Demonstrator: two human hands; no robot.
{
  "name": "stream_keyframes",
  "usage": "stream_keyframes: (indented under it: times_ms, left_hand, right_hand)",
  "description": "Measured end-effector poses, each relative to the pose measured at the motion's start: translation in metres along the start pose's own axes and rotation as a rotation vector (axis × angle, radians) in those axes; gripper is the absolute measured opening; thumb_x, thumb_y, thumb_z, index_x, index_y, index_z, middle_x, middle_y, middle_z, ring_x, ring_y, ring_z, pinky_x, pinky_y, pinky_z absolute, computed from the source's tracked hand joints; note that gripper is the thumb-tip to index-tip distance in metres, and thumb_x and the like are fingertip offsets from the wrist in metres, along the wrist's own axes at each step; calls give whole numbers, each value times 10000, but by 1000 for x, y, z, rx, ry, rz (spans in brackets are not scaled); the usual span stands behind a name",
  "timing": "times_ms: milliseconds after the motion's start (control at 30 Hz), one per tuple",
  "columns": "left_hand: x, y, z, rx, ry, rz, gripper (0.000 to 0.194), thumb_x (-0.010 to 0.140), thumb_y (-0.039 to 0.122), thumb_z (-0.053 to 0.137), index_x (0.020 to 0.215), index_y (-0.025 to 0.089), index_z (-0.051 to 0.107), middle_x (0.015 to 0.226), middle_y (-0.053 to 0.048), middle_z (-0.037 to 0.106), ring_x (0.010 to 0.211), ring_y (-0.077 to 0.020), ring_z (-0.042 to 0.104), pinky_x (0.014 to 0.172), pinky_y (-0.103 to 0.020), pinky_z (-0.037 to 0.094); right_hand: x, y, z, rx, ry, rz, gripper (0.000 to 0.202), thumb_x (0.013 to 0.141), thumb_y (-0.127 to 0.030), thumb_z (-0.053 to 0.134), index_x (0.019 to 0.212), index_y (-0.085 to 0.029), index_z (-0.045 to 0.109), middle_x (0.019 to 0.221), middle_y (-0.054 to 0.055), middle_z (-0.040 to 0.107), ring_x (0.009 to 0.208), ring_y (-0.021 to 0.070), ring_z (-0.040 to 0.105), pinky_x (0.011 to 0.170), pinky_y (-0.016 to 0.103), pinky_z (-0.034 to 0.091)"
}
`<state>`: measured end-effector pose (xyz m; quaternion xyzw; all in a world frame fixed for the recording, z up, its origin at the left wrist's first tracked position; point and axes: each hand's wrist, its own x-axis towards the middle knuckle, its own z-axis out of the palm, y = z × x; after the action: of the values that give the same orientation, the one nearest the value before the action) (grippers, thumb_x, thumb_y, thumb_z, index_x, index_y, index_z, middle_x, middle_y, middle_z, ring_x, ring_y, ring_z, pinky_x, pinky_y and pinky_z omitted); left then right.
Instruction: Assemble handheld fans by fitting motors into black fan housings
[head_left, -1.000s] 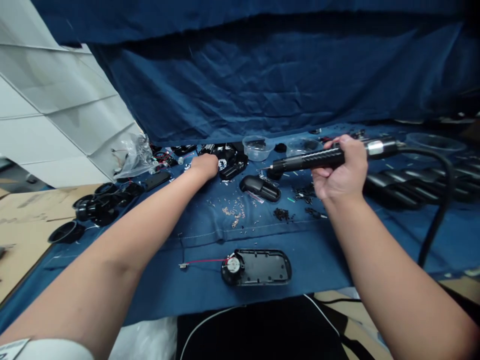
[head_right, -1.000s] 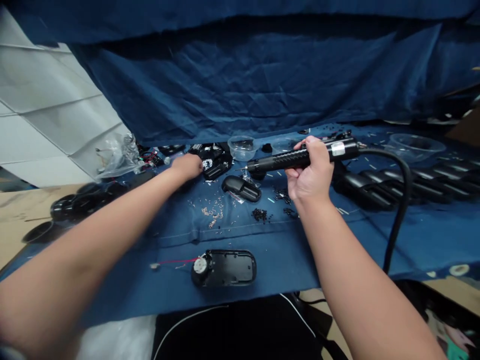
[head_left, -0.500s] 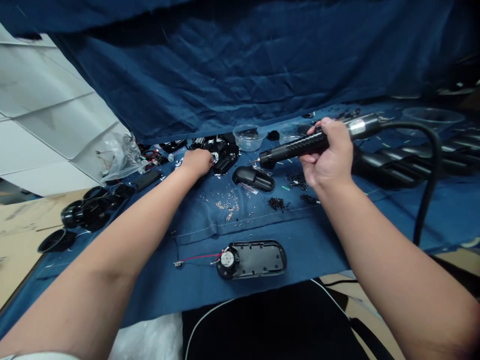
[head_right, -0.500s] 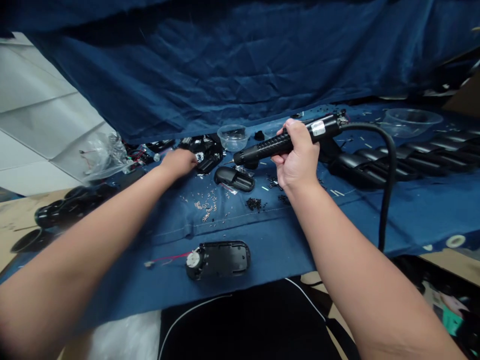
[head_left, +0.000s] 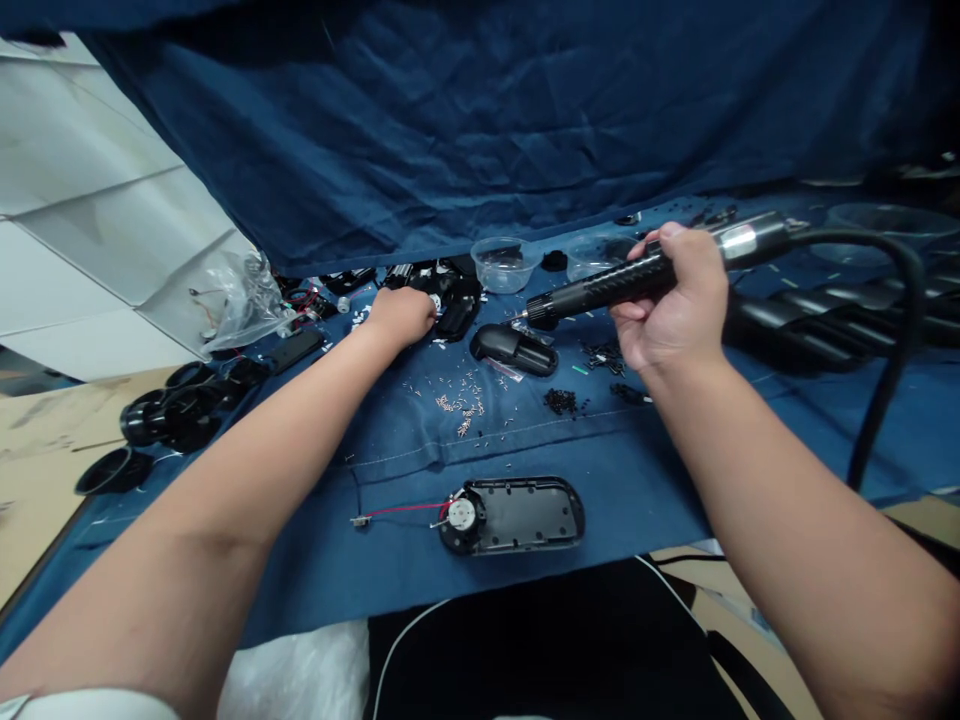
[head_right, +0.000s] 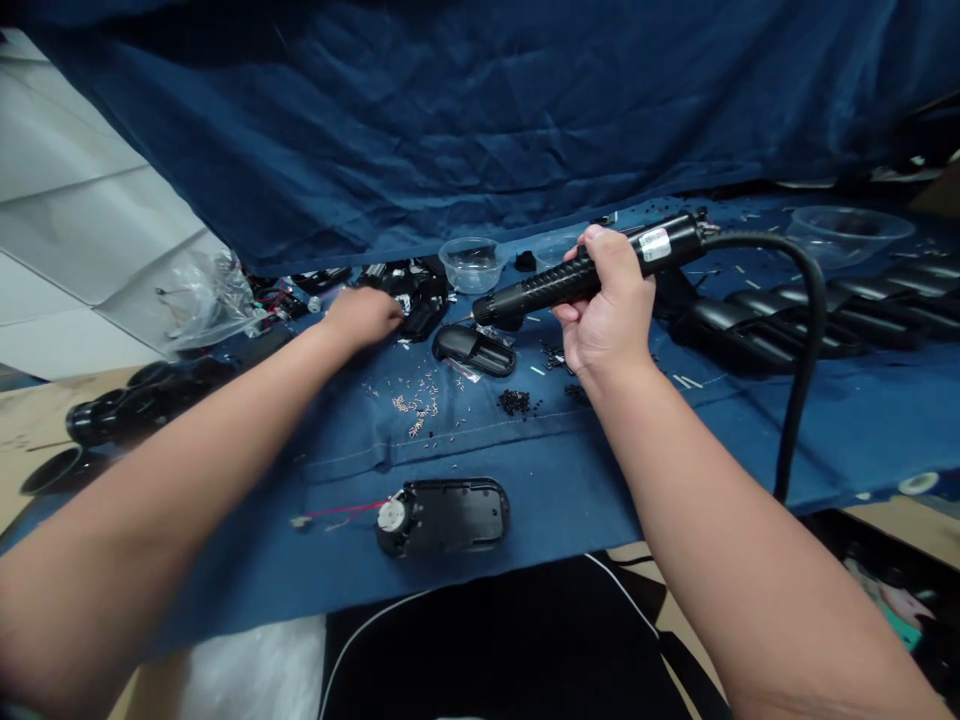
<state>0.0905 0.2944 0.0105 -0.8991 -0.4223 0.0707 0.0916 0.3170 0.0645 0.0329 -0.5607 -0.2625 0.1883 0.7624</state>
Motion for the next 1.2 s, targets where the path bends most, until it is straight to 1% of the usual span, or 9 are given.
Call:
stream_keyframes:
  times_ms: [200, 333, 433, 500, 600, 767, 933, 1067, 1200]
  left_hand:
    - [10, -6, 0, -87, -97, 5, 402, 1084, 445, 741, 1385, 182, 700, 1402, -119, 710, 1237, -280, 723, 1063, -507, 645]
    - [16, -10, -10, -135, -173, 62, 392, 1084, 449, 741, 1359, 171, 709, 1362, -109, 725, 1189, -272, 736, 1027, -484, 659]
    - [19, -12, -12, -171, -186, 119, 383, 1081, 437, 747, 1359, 176, 712, 1381, -111, 720, 1209, -274, 731, 1039, -487, 655]
    - [22, -12, -9, -190, -179, 130, 376, 1080, 430, 749, 1359, 180, 713, 1391, -112, 717, 1225, -276, 726, 1047, -488, 652]
    - [28, -13, -1, -211, -162, 98, 384, 1082, 440, 745, 1362, 179, 711, 1385, -112, 718, 1222, -278, 727, 1047, -491, 651]
    - [35, -17, 5, -238, -172, 51, 397, 1079, 440, 750, 1369, 174, 704, 1373, -112, 719, 1202, -274, 732, 1035, -491, 656]
    - [35, -18, 4, -263, -172, 40, 380, 1080, 426, 751, 1361, 175, 708, 1367, -112, 723, 1192, -267, 735, 1030, -484, 658]
    - [27, -19, 2, -308, -128, 9, 364, 1080, 423, 751, 1345, 176, 714, 1355, -109, 727, 1187, -263, 736, 1030, -481, 657]
    - [2, -24, -8, -400, 11, -15, 292, 1080, 413, 751, 1237, 168, 744, 1266, -92, 755, 1139, -243, 740, 1029, -469, 646]
  right_hand:
    - [-1, -1, 0, 38, -63, -11, 178, 1007, -442, 471, 975, -275, 525, 1029, 58, 620, 703, 101, 400, 514, 243, 276]
    - [0, 1, 1, 160, -82, -20, 190, 903, -430, 533, 918, -250, 475, 941, 33, 562, 654, 83, 362, 484, 239, 238]
    - [3, 7, 2, 216, -60, -56, 311, 806, -512, 604, 898, -239, 489, 898, 20, 532, 624, 80, 363, 467, 250, 204]
    - [5, 11, 3, 273, -52, -77, 383, 734, -548, 704, 866, -237, 524, 877, 20, 540, 613, 81, 377, 460, 256, 183]
    - [6, 15, 3, 369, -49, -88, 377, 665, -501, 811, 822, -238, 591, 846, 19, 571, 598, 81, 385, 455, 254, 152]
    - [5, 15, 3, 400, -53, -80, 338, 669, -468, 836, 803, -237, 630, 836, 17, 587, 582, 78, 388, 446, 242, 145]
    - [3, 12, 4, 418, -42, -87, 321, 735, -460, 780, 838, -216, 600, 827, 8, 607, 579, 70, 412, 443, 235, 144]
    - [2, 11, 5, 428, -36, -89, 299, 730, -450, 774, 825, -218, 611, 817, 13, 615, 580, 74, 413, 445, 237, 135]
    - [3, 11, 5, 423, -46, -88, 298, 705, -446, 809, 795, -226, 628, 807, 12, 609, 569, 71, 394, 431, 227, 137]
